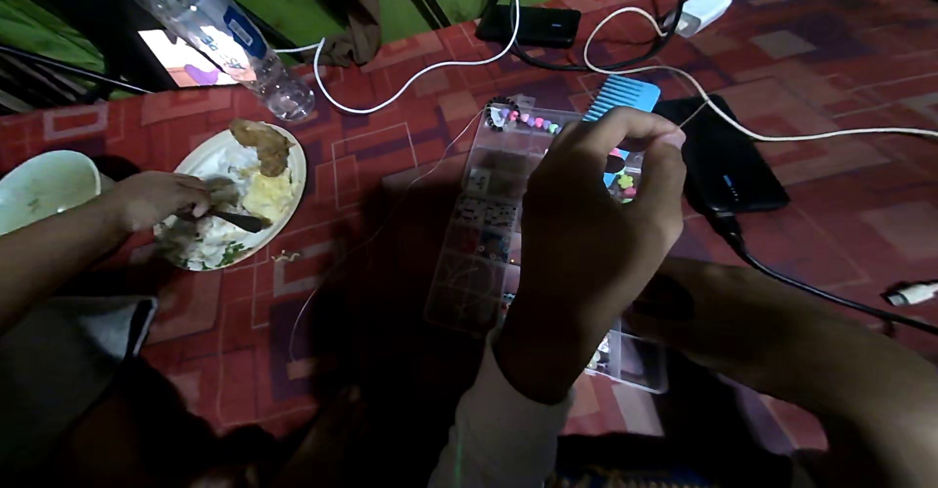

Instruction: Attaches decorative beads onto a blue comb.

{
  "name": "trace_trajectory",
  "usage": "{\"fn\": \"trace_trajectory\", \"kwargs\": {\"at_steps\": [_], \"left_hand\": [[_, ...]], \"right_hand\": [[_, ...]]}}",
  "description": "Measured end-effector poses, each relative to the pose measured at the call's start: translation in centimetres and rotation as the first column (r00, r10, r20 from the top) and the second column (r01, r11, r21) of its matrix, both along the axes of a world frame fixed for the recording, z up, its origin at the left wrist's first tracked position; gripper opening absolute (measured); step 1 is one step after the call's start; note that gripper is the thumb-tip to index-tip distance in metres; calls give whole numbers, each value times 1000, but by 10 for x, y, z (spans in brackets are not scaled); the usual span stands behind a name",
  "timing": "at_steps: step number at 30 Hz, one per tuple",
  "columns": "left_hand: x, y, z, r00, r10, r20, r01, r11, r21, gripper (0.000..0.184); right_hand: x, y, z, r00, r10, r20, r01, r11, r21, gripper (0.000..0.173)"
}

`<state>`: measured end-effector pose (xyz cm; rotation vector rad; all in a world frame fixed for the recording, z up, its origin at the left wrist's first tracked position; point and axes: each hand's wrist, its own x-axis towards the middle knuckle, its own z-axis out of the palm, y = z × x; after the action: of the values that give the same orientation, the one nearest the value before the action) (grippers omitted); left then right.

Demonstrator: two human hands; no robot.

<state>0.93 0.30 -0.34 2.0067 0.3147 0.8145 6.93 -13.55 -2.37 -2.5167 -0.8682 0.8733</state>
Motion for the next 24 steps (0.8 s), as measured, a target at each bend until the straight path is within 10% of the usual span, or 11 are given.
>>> {"fn": "trace_trajectory", "kwargs": {"at_steps": [24], "left_hand": [[-2,-2,1,1000,15,-28,-15,1000,11,13]], "right_hand": [[1,-1,2,999,47,21,-47,999,24,33]]}}
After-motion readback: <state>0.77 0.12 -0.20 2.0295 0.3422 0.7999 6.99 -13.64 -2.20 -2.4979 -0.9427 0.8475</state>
